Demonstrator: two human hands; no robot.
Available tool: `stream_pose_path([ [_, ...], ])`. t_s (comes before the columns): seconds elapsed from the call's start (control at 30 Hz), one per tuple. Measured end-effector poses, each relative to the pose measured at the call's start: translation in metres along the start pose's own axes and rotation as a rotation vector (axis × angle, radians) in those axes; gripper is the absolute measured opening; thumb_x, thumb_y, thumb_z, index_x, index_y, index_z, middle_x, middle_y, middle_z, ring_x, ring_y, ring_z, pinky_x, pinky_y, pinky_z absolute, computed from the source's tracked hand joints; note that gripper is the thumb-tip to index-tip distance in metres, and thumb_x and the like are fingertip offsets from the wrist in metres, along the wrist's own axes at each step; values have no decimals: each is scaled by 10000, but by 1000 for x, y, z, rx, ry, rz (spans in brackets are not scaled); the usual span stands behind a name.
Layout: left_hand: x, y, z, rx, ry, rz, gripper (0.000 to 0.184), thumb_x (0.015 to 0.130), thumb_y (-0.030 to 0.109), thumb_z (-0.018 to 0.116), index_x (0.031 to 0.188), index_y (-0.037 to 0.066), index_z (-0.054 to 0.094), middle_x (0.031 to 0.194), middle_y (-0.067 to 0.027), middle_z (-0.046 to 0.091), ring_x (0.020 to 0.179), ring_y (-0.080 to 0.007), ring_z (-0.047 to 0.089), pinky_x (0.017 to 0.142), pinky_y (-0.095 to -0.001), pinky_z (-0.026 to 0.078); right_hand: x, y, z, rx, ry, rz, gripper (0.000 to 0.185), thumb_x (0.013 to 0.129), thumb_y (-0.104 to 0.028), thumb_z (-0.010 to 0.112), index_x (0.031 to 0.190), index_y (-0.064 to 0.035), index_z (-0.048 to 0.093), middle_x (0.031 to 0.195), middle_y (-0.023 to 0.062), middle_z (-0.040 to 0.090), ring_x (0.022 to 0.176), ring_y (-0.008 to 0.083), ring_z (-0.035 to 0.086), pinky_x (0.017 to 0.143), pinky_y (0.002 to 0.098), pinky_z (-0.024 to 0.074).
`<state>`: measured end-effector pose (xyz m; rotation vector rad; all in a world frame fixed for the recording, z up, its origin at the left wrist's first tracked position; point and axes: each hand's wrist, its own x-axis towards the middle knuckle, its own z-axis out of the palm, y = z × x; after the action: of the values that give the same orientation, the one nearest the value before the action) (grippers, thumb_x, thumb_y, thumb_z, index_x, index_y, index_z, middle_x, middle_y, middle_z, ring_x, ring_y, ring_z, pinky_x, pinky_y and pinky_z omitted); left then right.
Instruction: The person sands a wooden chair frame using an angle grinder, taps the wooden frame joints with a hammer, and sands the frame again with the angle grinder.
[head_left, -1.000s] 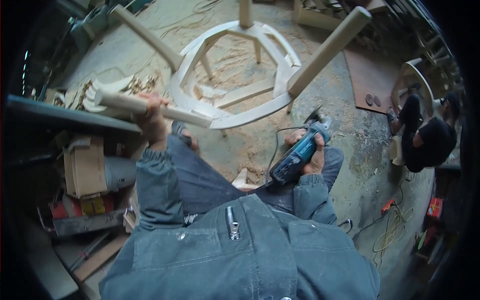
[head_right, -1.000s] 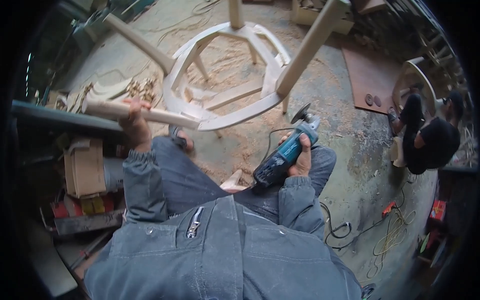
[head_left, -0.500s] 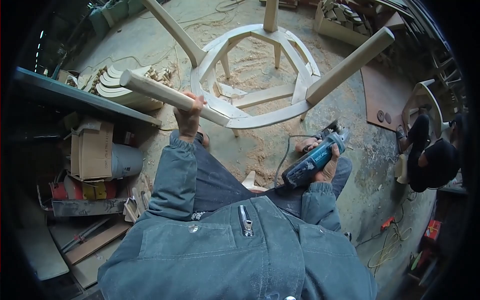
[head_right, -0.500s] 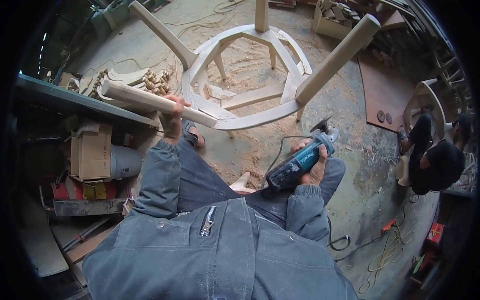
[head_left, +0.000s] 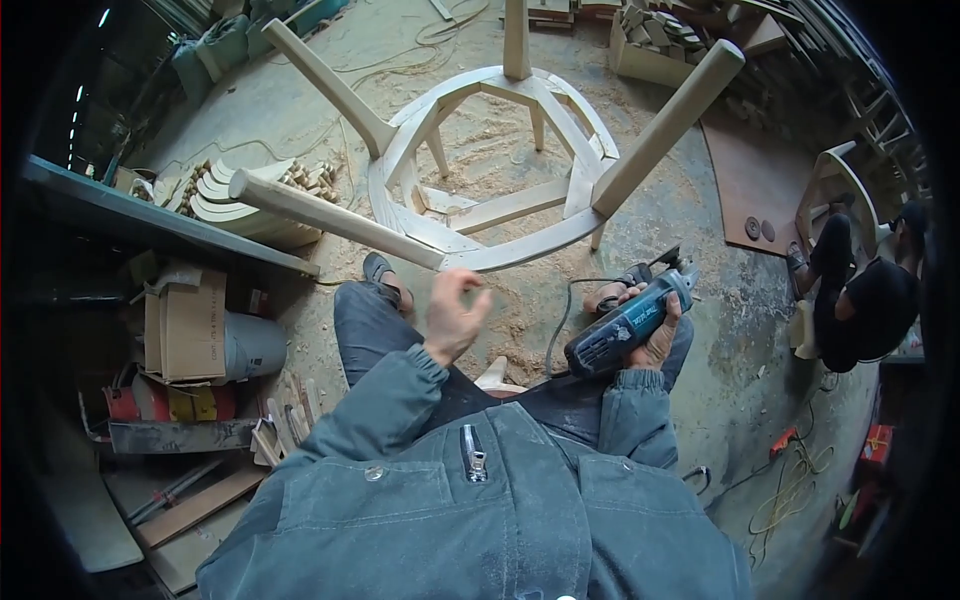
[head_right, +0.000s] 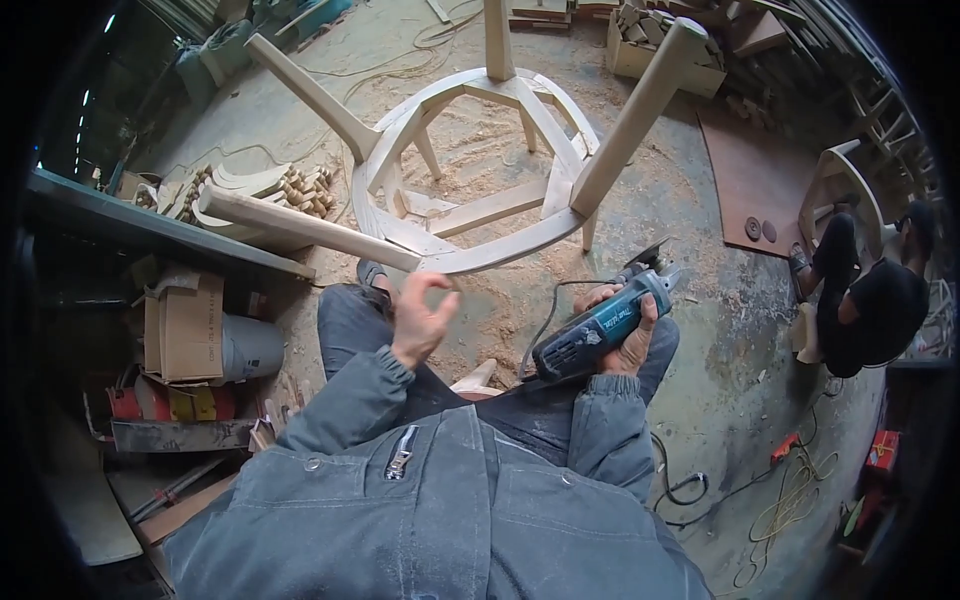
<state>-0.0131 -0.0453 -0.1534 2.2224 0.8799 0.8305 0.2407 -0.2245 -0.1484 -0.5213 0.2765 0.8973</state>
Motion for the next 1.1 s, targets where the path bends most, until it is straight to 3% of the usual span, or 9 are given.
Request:
stream_pose_path([
  [0.07, 34, 4, 29, 250, -85, 219, 447, 805, 186, 789, 1173, 52, 574, 1110, -143, 609, 1038, -310, 601, 947, -417, 484, 3, -8, -2, 5, 6, -29, 605, 693, -368, 911, 1071, -28, 583, 906, 105, 608, 856, 255, 612, 883, 431, 526],
  [0.2, 92, 0, 88, 452, -18, 325, 610, 776, 307, 831, 1255, 65, 539, 1172, -161, 607, 1097, -328, 594, 976, -423, 475, 32, -29, -32, -11, 7, -61, 637, 703, -438, 897, 1084, -25, 596, 948, 110, 652, 878, 274, 653, 867, 444, 578],
  [0.3, 119, -6, 124, 548, -602, -23, 757, 746, 445, 833, 1334, 106, 497, 1241, -179, 622, 1128, -355, 637, 926, -476, 522, 54, -41, -48, -161, -12, -154, 683, 735, -529, 848, 1097, -1, 609, 924, 128, 675, 849, 276, 683, 858, 386, 589],
  [0.5, 123, -32, 153, 520, -576, -119, 466, 810, 293, 742, 1186, 122, 527, 1039, -189, 708, 994, -395, 705, 825, -511, 565, 62, -54, -57, -33, -66, -72, 677, 728, -506, 863, 1104, -13, 593, 962, 121, 658, 877, 266, 660, 873, 379, 574],
  [0.6, 126, -23, 139, 482, -571, -86, 387, 809, 250, 700, 1136, 115, 543, 989, -208, 713, 942, -415, 713, 791, -517, 569, 63, -57, -58, 5, -65, -49, 665, 731, -485, 869, 1103, -10, 588, 962, 118, 654, 879, 262, 658, 877, 380, 573],
  [0.73, 142, 1, 107, 469, -559, -158, 500, 735, 390, 797, 1140, 156, 619, 976, -153, 723, 938, -373, 713, 787, -494, 568, 68, -63, -69, 5, 3, -82, 683, 745, -485, 861, 1111, 13, 570, 954, 119, 638, 878, 253, 657, 882, 382, 579],
  [0.87, 176, 19, 62, 259, -454, -37, 555, 701, 439, 829, 1134, 130, 671, 964, -149, 724, 880, -332, 717, 789, -432, 572, 71, -59, -63, 77, 30, -77, 656, 775, -465, 853, 1115, 13, 559, 957, 133, 628, 867, 260, 655, 888, 383, 584],
  [1.0, 251, 41, 10, 109, -431, -4, 615, 697, 429, 858, 1140, 48, 668, 989, -136, 731, 873, -254, 721, 805, -379, 567, 78, -60, -68, 110, -11, -24, 624, 790, -440, 853, 1122, -5, 553, 979, 121, 621, 899, 257, 656, 913, 394, 583],
  [1.1, 311, 73, -56, -54, -433, -101, 699, 744, 426, 870, 1204, -34, 613, 967, -135, 705, 795, -181, 698, 717, -323, 562, 75, -53, -60, -10, 45, -74, 639, 791, -467, 841, 1110, 16, 572, 959, 133, 637, 872, 251, 660, 884, 362, 580],
])
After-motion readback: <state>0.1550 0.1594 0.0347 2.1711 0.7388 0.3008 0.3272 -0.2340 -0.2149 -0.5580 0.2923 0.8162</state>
